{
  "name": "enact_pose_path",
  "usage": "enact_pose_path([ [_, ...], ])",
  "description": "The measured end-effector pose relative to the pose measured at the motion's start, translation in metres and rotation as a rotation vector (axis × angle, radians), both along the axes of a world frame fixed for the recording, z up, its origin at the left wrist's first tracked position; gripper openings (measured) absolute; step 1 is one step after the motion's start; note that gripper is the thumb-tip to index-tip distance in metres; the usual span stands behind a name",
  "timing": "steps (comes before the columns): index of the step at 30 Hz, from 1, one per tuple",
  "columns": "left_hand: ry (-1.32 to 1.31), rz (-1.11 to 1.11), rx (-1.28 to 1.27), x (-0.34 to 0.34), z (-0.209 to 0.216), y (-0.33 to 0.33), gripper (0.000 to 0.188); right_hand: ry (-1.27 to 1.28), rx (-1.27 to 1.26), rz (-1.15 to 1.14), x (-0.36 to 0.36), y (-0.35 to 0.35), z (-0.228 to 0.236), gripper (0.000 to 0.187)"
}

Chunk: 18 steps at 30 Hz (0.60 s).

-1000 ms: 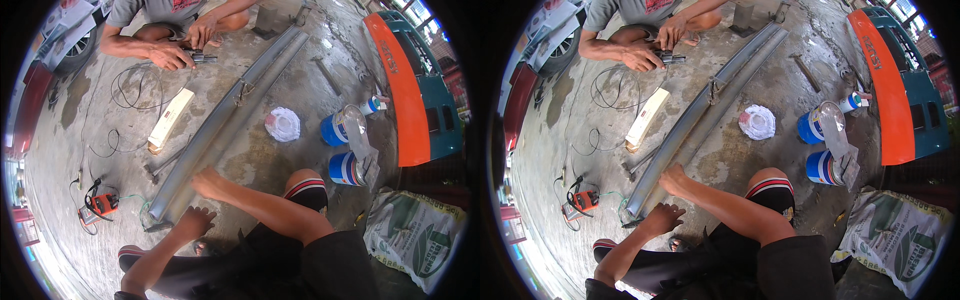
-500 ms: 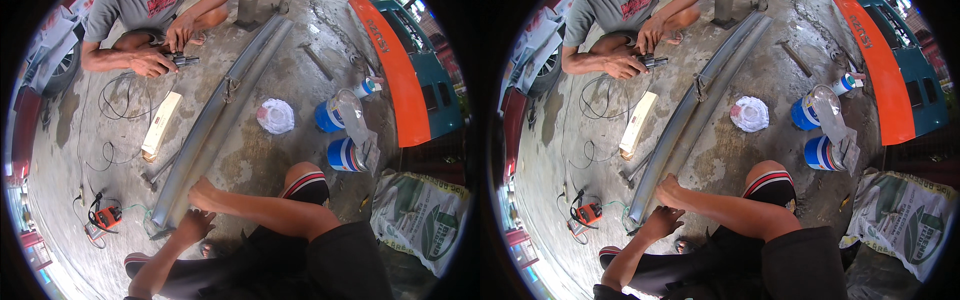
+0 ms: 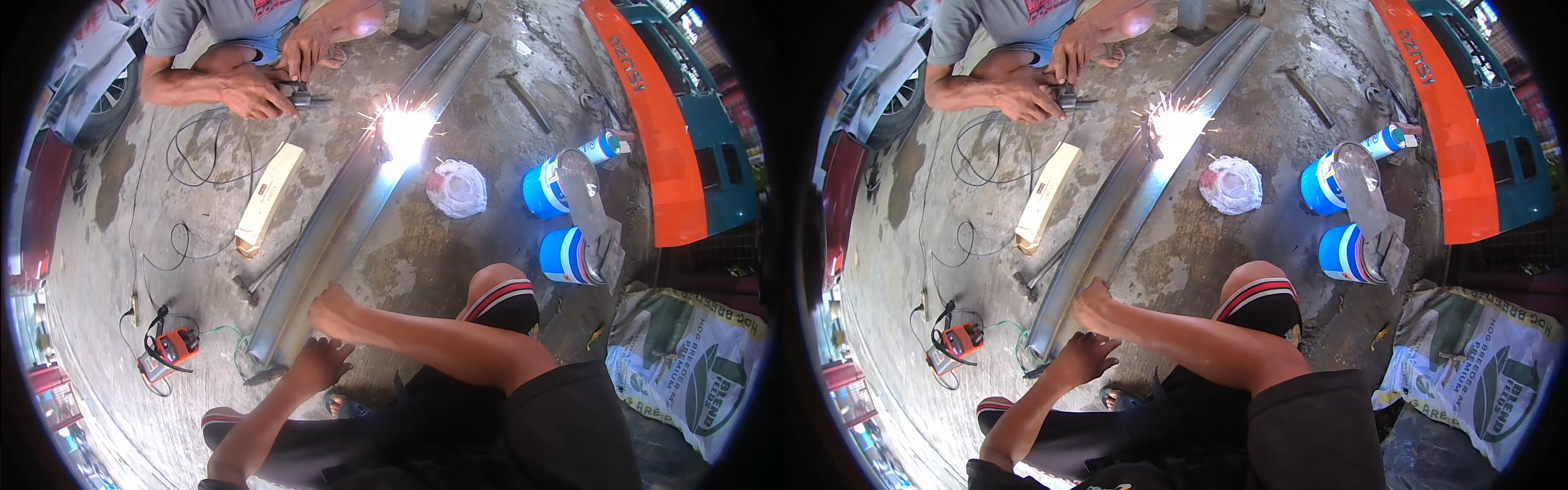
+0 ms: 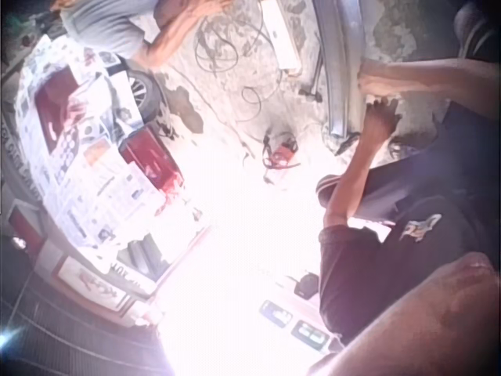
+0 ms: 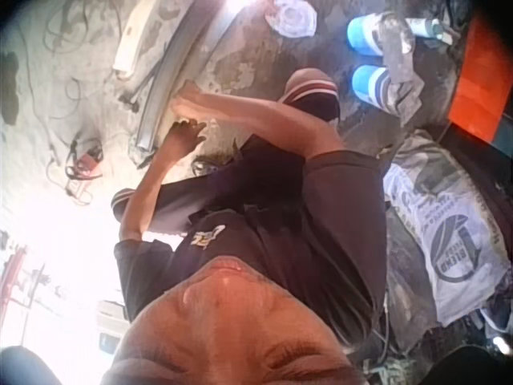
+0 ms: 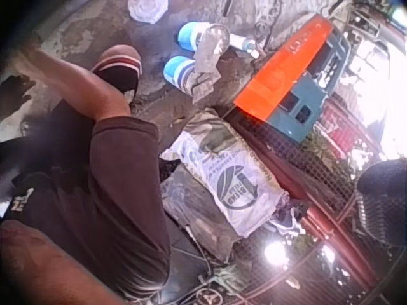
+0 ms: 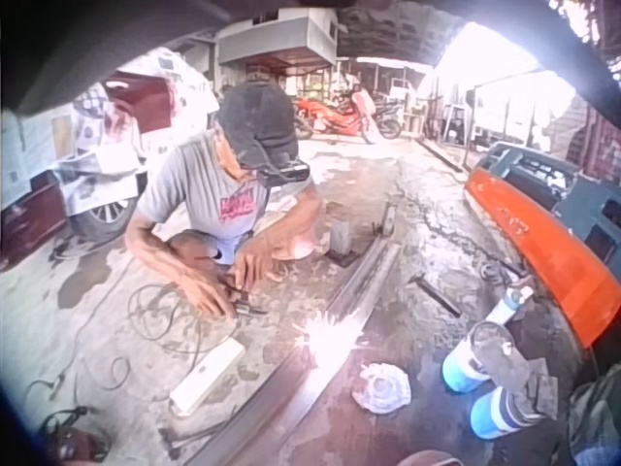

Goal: The person sits on the floor and assists a coworker by holding metal frame pieces in place while the coworker welds them together. The person adjusts the metal pieces and occasionally uses a hammer to tap the joints.

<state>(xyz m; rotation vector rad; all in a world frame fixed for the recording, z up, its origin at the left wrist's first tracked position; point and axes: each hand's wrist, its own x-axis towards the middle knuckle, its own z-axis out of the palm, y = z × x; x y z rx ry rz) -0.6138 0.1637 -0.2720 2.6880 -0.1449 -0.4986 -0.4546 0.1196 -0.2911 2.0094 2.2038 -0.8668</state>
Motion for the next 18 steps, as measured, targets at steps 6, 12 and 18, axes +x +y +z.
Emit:
enact_pose_path([
  [6, 0.093, 0.001, 0.028, -0.002, 0.005, -0.003, 0.04, 0.02, -0.023, 0.011, 0.001, 0.002, 0.005, 0.014],
  [12, 0.147, -0.015, 0.061, -0.004, 0.009, -0.004, 0.04, 0.01, 0.029, 0.001, -0.002, 0.0, -0.006, 0.012],
  [18, 0.097, -0.012, 0.076, -0.009, 0.006, -0.004, 0.039, -0.001, -0.023, 0.003, -0.003, 0.003, 0.004, 0.013],
])
